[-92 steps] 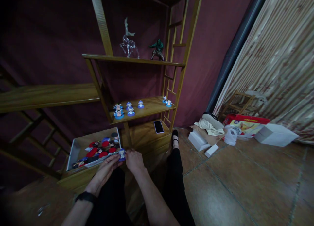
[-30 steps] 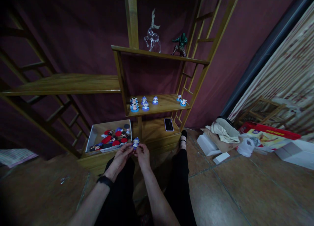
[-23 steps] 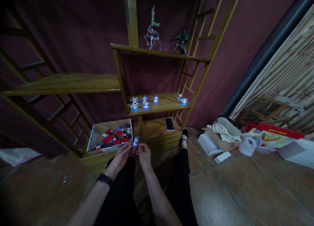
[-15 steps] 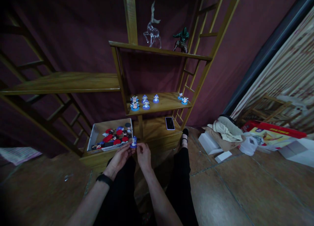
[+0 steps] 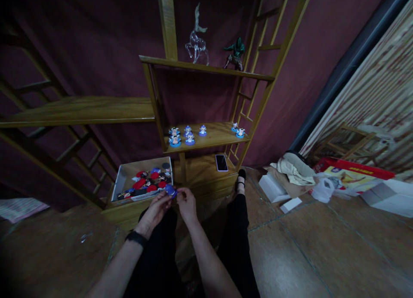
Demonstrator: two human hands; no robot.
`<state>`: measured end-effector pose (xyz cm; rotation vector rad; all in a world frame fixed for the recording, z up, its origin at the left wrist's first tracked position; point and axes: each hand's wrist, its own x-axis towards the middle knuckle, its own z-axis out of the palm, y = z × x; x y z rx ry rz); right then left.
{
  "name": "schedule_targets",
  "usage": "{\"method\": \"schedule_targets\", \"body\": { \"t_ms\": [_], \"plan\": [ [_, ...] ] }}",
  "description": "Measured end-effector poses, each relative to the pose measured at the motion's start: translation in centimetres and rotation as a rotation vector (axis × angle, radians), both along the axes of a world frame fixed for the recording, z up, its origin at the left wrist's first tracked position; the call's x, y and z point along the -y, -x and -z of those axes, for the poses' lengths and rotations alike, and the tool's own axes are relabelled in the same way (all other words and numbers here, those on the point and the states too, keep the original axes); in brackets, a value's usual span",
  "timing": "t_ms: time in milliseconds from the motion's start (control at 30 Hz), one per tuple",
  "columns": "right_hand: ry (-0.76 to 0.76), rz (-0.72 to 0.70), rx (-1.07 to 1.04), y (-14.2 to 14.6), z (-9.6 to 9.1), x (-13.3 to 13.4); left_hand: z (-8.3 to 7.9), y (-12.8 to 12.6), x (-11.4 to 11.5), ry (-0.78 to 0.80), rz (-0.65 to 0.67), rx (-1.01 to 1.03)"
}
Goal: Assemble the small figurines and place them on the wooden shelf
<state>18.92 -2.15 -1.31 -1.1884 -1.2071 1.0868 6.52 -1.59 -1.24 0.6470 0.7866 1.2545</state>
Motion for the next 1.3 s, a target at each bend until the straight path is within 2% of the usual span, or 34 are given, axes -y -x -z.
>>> {"method": "schedule_targets", "body": {
  "t_ms": [133, 500, 733, 900, 1000, 1300],
  "plan": [
    [0.128, -0.007, -0.144, 0.4, 0.7, -0.4, 0.0, 0.0, 0.1, 0.009, -0.004, -0.022],
    [0.162, 0.004, -0.167, 0.9, 1.2, -0.4, 0.3, -0.1, 0.1, -0.007, 0.005, -0.048],
    [0.036, 0.075, -0.037, 0.6, 1.6, -0.6, -0.1, -0.8, 0.4, 0.008, -0.039, -0.137],
    [-0.074, 0.096, 0.202, -0.3, 0.1, -0.1, -0.9, -1.3, 0.8, -0.041, 0.043, -0.148],
    [-0.114, 0.104, 0.288, -0.7, -0.8, 0.0, -1.0, -1.4, 0.7, -0.029, 0.050, -0.143],
    [-0.027, 0.046, 0.097, -1.9, -0.4, -0.7, -0.3, -1.2, 0.6, -0.022, 0.052, -0.116]
  ]
}}
